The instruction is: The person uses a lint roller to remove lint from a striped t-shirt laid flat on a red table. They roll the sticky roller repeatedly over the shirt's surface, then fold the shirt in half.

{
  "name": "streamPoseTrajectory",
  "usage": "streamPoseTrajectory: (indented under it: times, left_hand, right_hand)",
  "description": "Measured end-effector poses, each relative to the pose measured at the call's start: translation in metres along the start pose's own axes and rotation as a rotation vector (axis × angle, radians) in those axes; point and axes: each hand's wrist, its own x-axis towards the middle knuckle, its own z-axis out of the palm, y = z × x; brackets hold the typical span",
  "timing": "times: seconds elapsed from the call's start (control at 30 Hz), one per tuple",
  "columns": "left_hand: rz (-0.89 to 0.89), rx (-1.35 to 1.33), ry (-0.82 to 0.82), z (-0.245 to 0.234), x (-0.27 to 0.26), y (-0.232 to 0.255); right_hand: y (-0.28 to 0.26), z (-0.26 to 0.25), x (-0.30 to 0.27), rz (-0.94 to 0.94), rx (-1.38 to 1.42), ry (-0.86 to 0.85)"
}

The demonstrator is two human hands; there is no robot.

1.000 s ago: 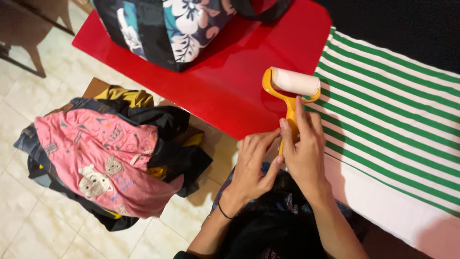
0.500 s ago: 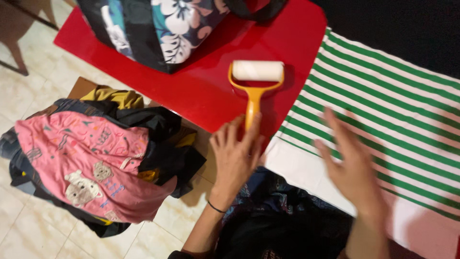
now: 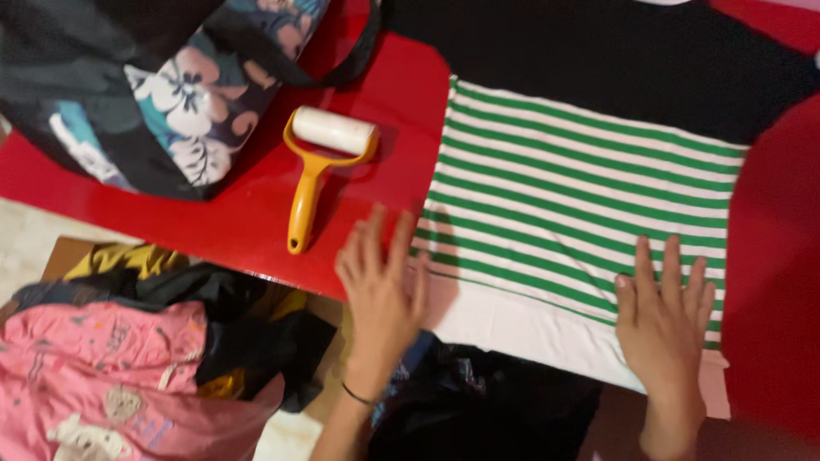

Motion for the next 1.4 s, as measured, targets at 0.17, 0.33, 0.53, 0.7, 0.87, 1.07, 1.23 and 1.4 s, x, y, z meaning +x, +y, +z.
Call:
streamPoseTrajectory:
  times: [0.17,0.33,0.53,0.7,0.87,1.07,1.23,1.4]
  left_hand:
    - [0.053,-0.07,-0.125,0.018,-0.014,0.039]
    - [0.051,-0.024,-0.159,0.033,-0.015,0.047]
    - [0.04,0.029,-0.186,0.038,-0.014,0.053]
    - [0.076,0.025,-0.187,0.038,-0.012,0.06]
    - [0.044,-0.104,-0.271,0.045,-0.012,0.073]
    - [0.072,-0.032,-0.317,0.052,0.004,0.063]
    - [0.288,-0.014,-0.423,0.063,0.04,0.035]
    - [0.359,0.026,-0.495,0.065,0.085,0.025]
  right_hand:
    - [-0.005,0.002,-0.007,0.041,0.039,0.022]
    - [-0.014,-0.01,-0.002,0.035,-0.004,0.006]
    - [-0.01,-0.048,0.023,-0.077,-0.319,-0.175]
    - [-0.006,-0.077,0.107,0.158,-0.302,-0.418]
    - [0.009,-0.059,0.205,-0.464,-0.102,0.167]
    - [0.053,-0.036,0.23,-0.114,-0.102,-0.153]
    - [0.08,-0.042,0.19,0.051,-0.095,-0.154]
    - [0.06,-0.053,0.097,0.273,-0.27,-0.161]
